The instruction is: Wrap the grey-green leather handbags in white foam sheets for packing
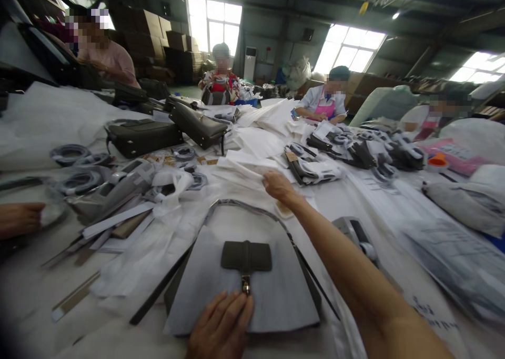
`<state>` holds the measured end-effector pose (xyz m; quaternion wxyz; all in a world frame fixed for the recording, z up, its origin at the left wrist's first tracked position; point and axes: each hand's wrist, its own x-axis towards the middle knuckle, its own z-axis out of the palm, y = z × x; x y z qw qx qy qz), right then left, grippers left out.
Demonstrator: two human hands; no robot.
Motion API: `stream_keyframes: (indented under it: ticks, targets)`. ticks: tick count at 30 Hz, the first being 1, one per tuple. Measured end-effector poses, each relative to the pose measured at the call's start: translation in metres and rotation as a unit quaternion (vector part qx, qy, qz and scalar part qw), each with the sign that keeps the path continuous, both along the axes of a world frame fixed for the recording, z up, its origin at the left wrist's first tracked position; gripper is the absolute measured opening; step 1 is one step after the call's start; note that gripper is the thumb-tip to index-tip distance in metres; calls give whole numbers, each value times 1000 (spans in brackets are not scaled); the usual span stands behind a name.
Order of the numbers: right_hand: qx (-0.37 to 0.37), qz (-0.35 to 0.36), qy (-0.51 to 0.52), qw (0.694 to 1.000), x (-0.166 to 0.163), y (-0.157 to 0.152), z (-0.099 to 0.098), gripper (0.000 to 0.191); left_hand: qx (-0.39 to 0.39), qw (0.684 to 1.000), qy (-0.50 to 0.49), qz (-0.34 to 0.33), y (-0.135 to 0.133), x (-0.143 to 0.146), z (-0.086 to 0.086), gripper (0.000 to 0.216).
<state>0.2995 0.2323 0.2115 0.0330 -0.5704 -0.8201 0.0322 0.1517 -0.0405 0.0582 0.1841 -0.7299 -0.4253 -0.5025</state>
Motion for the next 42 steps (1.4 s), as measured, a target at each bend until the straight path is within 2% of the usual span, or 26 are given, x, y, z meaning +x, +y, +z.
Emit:
stream_keyframes:
  ticks: [1, 3, 6, 8, 10, 13, 16, 21, 25, 29, 32, 37, 40, 42]
  targets:
    - [-12, 13, 29, 999, 7, -13, 13, 31, -38, 999, 21, -16, -4, -4, 6, 34]
    - [-90, 64, 122, 986, 18, -46, 36, 37, -96, 993, 51, -36, -12, -10, 15, 32]
    - [-225, 137, 232, 937, 23, -101, 51, 45, -135, 986, 82, -44, -18, -15, 22, 33]
    - [-265, 154, 216, 927, 19, -136, 44, 40, -143, 983, 105, -45, -20, -15, 21, 34]
    - [-280, 150, 172, 932, 12, -163, 25, 33, -148, 981, 123, -37, -21, -15, 19, 34]
    - [-229, 115, 105, 961, 9, -185, -11, 34, -166, 975, 144, -19, -23, -14, 18, 33]
    - [-138, 102, 78, 982, 16, -192, -34, 35, -169, 973, 155, -15, -26, -12, 18, 31]
    - [-69, 108, 52, 990, 27, -194, -42, 34, -150, 978, 143, -3, -31, -10, 15, 36]
    - [-67, 132, 75, 986, 25, -196, -41, 32, -142, 979, 144, -9, -34, -12, 10, 37]
    - [-109, 128, 109, 980, 20, -197, -36, 33, -149, 978, 145, -18, -37, -14, 9, 37]
    - [-127, 109, 72, 983, 15, -199, -33, 34, -141, 981, 132, -29, -37, -14, 10, 37]
    - [-95, 133, 23, 986, 11, -203, -35, 35, -126, 984, 124, -38, -36, -15, 9, 36]
    - [-87, 154, 22, 984, 14, -202, -40, 34, -110, 986, 109, -60, -41, -18, 15, 34]
    - [-84, 164, 25, 983, 16, -202, -42, 34, -94, 987, 98, -83, -45, -20, 25, 30]
